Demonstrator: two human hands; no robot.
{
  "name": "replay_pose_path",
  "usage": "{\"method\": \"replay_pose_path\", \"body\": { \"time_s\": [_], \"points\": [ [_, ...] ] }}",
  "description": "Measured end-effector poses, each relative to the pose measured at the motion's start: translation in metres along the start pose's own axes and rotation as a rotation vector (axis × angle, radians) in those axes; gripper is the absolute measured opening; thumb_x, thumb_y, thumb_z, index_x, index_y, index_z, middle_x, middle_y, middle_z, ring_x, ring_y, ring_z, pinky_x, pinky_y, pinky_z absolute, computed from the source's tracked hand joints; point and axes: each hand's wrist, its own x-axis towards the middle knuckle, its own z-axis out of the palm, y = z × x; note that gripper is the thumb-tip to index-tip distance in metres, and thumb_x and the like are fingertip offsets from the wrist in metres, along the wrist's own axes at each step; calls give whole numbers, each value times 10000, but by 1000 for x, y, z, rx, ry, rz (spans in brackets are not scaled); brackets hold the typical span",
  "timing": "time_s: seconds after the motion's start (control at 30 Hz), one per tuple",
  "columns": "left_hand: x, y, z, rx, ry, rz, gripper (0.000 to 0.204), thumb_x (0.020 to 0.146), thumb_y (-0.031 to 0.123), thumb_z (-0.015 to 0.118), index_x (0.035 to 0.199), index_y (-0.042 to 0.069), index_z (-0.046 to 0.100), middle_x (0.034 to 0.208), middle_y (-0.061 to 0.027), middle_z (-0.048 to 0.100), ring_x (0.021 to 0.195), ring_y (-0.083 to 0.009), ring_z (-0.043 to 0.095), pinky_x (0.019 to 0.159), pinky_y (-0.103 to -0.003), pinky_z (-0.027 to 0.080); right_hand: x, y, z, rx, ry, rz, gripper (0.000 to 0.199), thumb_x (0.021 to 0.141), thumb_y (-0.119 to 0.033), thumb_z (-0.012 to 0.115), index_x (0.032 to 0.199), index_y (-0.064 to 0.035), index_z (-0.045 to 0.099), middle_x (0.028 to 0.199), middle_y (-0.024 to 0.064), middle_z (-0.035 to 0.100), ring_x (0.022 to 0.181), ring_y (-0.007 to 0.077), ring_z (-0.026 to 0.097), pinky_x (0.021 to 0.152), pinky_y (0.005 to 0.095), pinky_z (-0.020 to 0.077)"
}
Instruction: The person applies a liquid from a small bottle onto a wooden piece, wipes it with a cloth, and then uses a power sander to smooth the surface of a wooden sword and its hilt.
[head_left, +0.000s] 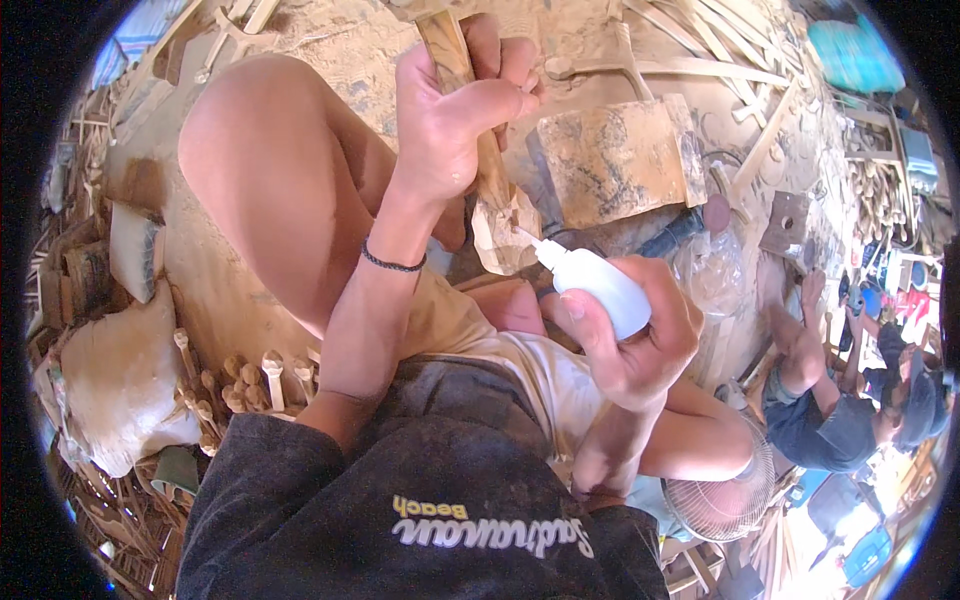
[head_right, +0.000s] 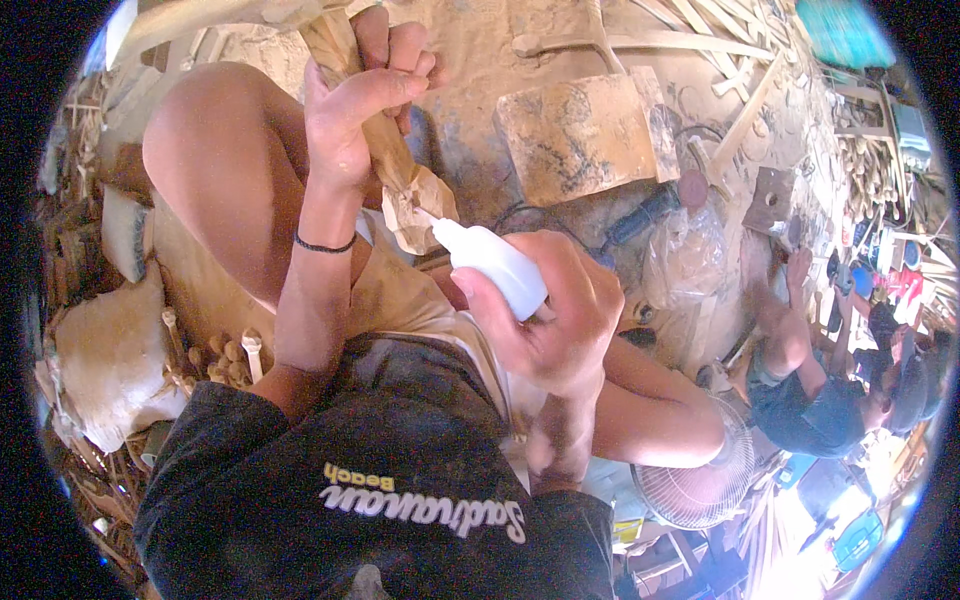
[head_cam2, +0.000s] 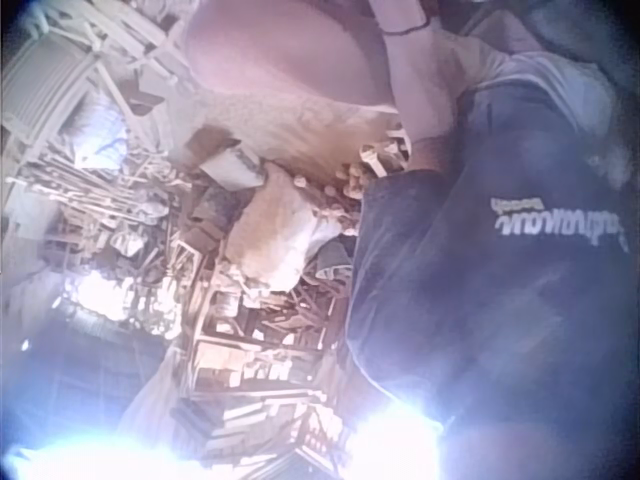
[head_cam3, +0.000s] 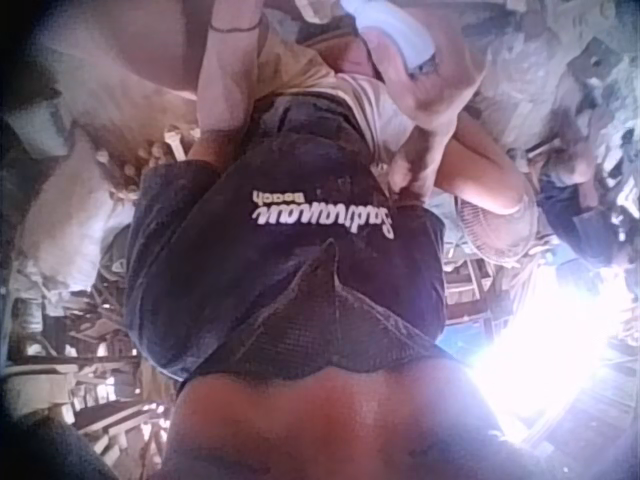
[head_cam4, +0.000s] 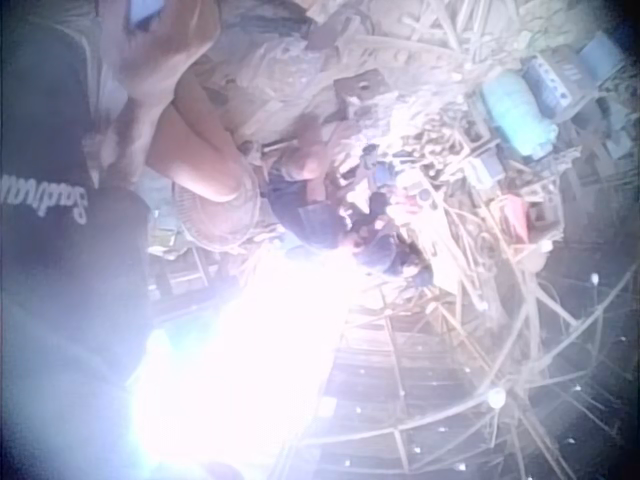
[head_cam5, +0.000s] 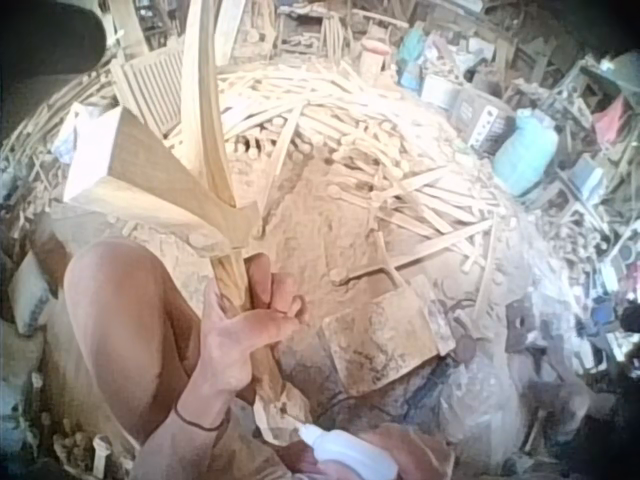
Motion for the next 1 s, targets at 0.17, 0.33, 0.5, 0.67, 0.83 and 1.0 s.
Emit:
{"method": "replay_pose_path", "body": {
  "time_s": [0.17, 0.33, 0.5, 0.67, 0.83, 1.0],
  "points": [
    [0, -2, 1, -43, 18, 2, 381, 772, -147, 667, 819, 137, 417, 714, 10, 417, 647, -139, 408, 716, -337, 383, 2, 0, 3, 30, 14, 30, 275, 808, -130, 944, 949, -11, 740, 783, 139, 737, 652, 267, 734, 595, 357, 546],
    [1, 3, -1, -4, -11, -8, 379, 773, -144, 669, 812, 134, 415, 714, 7, 416, 641, -136, 404, 659, -324, 353, 0, -5, 0, -26, -3, 50, 289, 797, -146, 953, 940, -16, 739, 782, 136, 736, 653, 274, 730, 600, 358, 542],
    [-1, 3, -1, 13, 29, -25, 383, 768, -141, 665, 793, 138, 402, 711, 6, 416, 630, -132, 396, 630, -314, 329, -8, -7, -5, -19, -12, 65, 321, 782, -172, 965, 943, -12, 738, 783, 137, 737, 660, 285, 727, 615, 373, 546],
    [2, 5, 1, 44, 13, -15, 389, 752, -139, 660, 785, 146, 397, 708, 13, 395, 634, -138, 400, 660, -319, 355, -16, -4, -2, 17, 7, 76, 315, 779, -156, 956, 950, -5, 738, 786, 148, 738, 668, 286, 731, 620, 369, 549],
    [-1, 8, 8, 63, 100, 1, 399, 744, -131, 661, 790, 151, 384, 726, 16, 376, 686, -157, 425, 715, -332, 384, -24, 0, -5, 44, 4, 108, 307, 796, -151, 935, 966, 10, 737, 797, 148, 747, 683, 268, 737, 627, 359, 552],
    [4, 5, -5, 82, 33, 4, 268, 781, -77, 686, 801, 97, 483, 747, -10, 477, 734, -162, 506, 719, -346, 438, -33, 11, -4, 256, 104, 152, 287, 848, -161, 902, 1013, 8, 739, 813, 111, 762, 696, 187, 716, 635, 342, 554]
  ]
}}
